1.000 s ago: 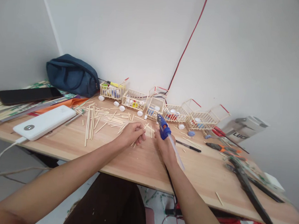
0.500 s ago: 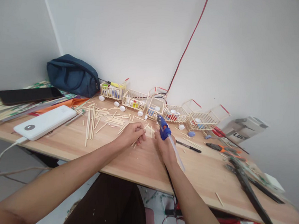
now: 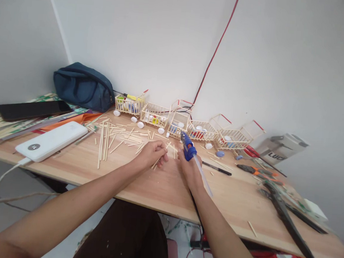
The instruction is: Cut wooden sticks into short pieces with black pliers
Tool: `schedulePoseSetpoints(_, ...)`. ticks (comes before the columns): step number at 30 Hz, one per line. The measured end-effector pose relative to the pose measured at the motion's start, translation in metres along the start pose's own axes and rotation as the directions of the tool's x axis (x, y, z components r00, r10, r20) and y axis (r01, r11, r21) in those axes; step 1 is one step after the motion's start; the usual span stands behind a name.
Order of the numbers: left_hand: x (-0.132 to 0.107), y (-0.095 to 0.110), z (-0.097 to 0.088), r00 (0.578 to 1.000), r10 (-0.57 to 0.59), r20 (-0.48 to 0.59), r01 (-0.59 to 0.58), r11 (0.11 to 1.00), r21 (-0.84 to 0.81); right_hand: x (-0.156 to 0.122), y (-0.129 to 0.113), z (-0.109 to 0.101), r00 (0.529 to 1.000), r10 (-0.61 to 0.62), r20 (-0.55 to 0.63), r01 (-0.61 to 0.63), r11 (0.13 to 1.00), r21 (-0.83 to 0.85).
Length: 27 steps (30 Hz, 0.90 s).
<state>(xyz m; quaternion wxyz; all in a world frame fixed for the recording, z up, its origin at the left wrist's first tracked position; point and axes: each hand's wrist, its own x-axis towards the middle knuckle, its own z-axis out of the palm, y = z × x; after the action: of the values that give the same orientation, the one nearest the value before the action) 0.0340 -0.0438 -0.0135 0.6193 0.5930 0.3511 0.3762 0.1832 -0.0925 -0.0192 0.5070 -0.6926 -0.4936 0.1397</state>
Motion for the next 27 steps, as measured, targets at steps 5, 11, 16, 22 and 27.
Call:
schedulePoseSetpoints(5, 0.0005, -0.0009, -0.0001, 1.0, 0.008, 0.007, -0.008, 1.0, -0.005, -0.0007, -0.0009, 0.0, 1.0, 0.005, -0.005, -0.005, 1.0, 0.001)
schedulePoseSetpoints(11, 0.0008, -0.0001, -0.0001, 1.0, -0.003, 0.006, 0.003, 1.0, -0.005, -0.0011, -0.0008, 0.0003, 1.0, 0.009, -0.013, -0.009, 1.0, -0.005)
schedulePoseSetpoints(16, 0.0006, 0.0007, 0.0003, 1.0, -0.01, 0.005, 0.01, 1.0, -0.002, -0.0009, -0.0008, 0.0004, 1.0, 0.008, -0.01, -0.008, 1.0, -0.001)
schedulePoseSetpoints(22, 0.0013, -0.0004, 0.0002, 1.0, -0.006, 0.008, 0.006, 1.0, 0.0, -0.0009, -0.0007, -0.0004, 1.0, 0.001, -0.002, -0.001, 1.0, -0.002)
schedulePoseSetpoints(27, 0.0011, 0.0001, 0.0003, 1.0, -0.01, 0.005, 0.01, 1.0, 0.005, -0.0005, 0.0, 0.0001, 1.0, 0.0, 0.001, 0.0, 1.0, -0.002)
